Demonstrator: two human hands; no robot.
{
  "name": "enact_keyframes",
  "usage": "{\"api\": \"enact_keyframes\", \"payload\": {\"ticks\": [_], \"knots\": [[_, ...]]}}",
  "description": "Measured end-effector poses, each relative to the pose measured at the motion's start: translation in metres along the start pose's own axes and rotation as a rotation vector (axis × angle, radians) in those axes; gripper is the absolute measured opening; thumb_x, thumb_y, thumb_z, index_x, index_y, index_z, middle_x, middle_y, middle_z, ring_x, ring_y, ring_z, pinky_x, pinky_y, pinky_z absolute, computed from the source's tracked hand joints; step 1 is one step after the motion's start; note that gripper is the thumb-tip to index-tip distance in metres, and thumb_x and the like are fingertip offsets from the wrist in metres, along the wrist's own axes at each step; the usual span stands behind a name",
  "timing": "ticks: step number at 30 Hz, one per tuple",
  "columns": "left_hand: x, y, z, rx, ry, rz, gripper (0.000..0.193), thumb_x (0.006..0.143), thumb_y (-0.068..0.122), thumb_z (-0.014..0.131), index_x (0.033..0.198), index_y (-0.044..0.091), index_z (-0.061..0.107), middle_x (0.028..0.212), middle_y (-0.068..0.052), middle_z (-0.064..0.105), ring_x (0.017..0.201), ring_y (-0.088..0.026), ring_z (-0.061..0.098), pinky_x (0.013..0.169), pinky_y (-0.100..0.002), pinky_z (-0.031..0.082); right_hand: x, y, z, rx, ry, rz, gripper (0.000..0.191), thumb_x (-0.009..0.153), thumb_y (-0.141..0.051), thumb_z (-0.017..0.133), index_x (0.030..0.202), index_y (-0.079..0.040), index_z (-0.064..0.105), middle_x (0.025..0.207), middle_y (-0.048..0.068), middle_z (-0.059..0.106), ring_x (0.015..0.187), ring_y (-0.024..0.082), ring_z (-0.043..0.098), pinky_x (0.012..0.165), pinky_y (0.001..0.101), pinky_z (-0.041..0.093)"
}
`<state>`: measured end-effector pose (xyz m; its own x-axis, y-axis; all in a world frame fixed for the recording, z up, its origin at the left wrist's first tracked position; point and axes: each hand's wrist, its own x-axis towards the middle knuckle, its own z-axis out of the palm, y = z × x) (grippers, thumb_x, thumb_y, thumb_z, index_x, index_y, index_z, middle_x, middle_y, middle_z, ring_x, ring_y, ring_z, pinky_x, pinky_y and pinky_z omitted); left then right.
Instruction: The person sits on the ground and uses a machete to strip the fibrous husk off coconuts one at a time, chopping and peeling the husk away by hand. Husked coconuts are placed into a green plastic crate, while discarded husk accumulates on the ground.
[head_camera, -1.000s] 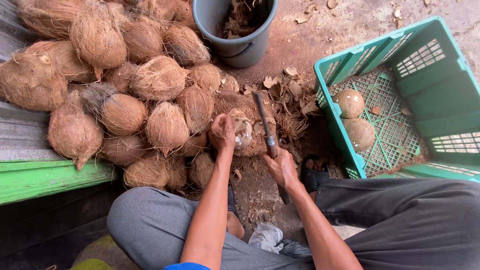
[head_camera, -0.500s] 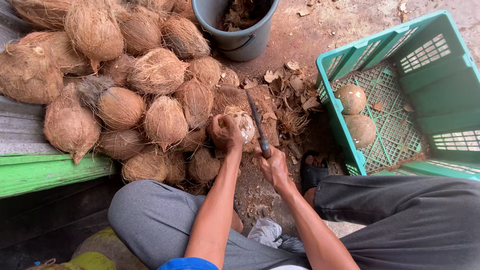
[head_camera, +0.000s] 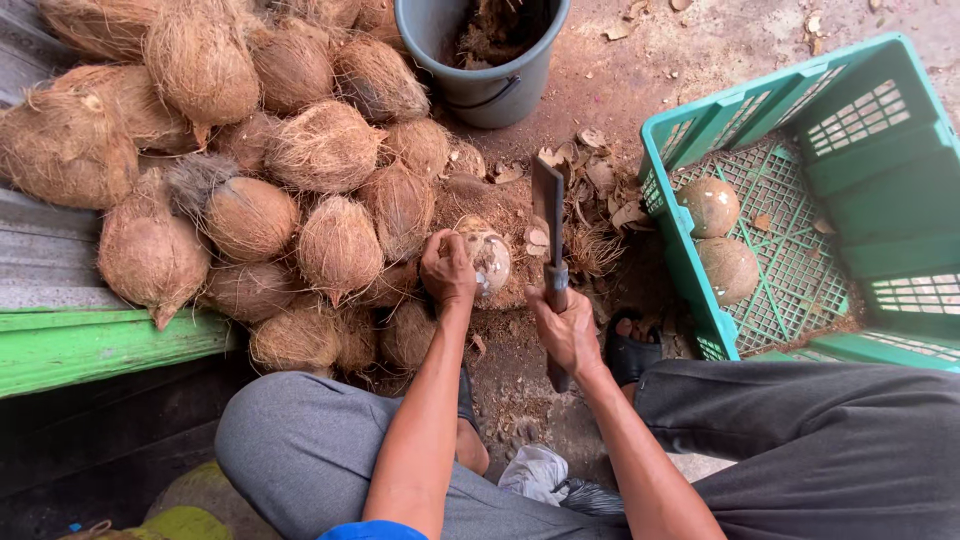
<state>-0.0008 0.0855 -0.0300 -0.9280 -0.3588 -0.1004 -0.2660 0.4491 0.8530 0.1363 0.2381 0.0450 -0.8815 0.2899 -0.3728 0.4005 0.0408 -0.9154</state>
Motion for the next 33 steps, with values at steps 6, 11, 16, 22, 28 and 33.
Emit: {"api": "enact_keyframes", "payload": {"ticks": [6,11,16,22,28,33], "knots": [[0.000,0.005,-0.002,-0.145,-0.042,-0.211,0.039,0.092,0.052,0.048,0.099,0.021,0.070,0.098,-0.001,0.072,0.078,-0.015,0.070,0.056,-0.039,0.057,-0.005,0.006,0.013,-0.308,-0.167,0.345,0.046,0.096,-0.034,0.070,0.065,-0.006,0.051,0.053,0.003,0.055,0.044,0.013,0.051,0.044,0.0345,0.043],[-0.004,-0.012,0.008,-0.055,0.102,-0.062,0.037,0.094,0.048,0.053,0.102,0.018,0.072,0.093,-0.008,0.074,0.075,-0.019,0.067,0.061,-0.040,0.053,-0.006,-0.003,0.007,-0.169,-0.048,0.212,0.039,0.093,-0.039,0.067,0.069,-0.012,0.052,0.055,0.001,0.056,0.044,0.014,0.052,0.043,0.0359,0.044],[-0.003,-0.017,0.012,-0.080,0.107,-0.170,0.036,0.093,0.047,0.051,0.099,0.018,0.071,0.088,-0.003,0.074,0.069,-0.016,0.063,0.054,-0.037,0.048,-0.004,0.012,0.009,-0.062,-0.012,0.107,0.045,0.095,-0.041,0.067,0.069,-0.008,0.052,0.057,0.003,0.054,0.046,0.016,0.050,0.044,0.0380,0.044],[-0.006,-0.008,0.010,-0.083,0.116,-0.195,0.035,0.093,0.048,0.050,0.094,0.019,0.071,0.082,-0.001,0.070,0.063,-0.012,0.057,0.049,-0.033,0.042,0.002,0.028,0.006,-0.382,-0.178,0.317,0.045,0.096,-0.041,0.067,0.069,-0.009,0.050,0.056,0.003,0.054,0.046,0.016,0.050,0.045,0.0376,0.044],[-0.008,-0.011,0.014,-0.116,0.149,-0.172,0.036,0.095,0.047,0.052,0.092,0.017,0.071,0.079,-0.005,0.066,0.064,-0.015,0.056,0.053,-0.035,0.046,-0.005,-0.008,-0.003,-0.052,-0.097,0.309,0.039,0.093,-0.035,0.068,0.069,-0.009,0.052,0.055,0.002,0.051,0.044,0.014,0.048,0.043,0.0362,0.041],[-0.005,-0.002,0.008,-0.088,0.055,-0.334,0.033,0.093,0.046,0.049,0.093,0.018,0.067,0.081,-0.001,0.067,0.065,-0.014,0.060,0.052,-0.036,0.047,-0.003,-0.005,0.009,0.139,-0.017,0.072,0.041,0.097,-0.034,0.066,0.067,-0.008,0.053,0.053,0.002,0.050,0.043,0.012,0.047,0.041,0.0337,0.038]]}}
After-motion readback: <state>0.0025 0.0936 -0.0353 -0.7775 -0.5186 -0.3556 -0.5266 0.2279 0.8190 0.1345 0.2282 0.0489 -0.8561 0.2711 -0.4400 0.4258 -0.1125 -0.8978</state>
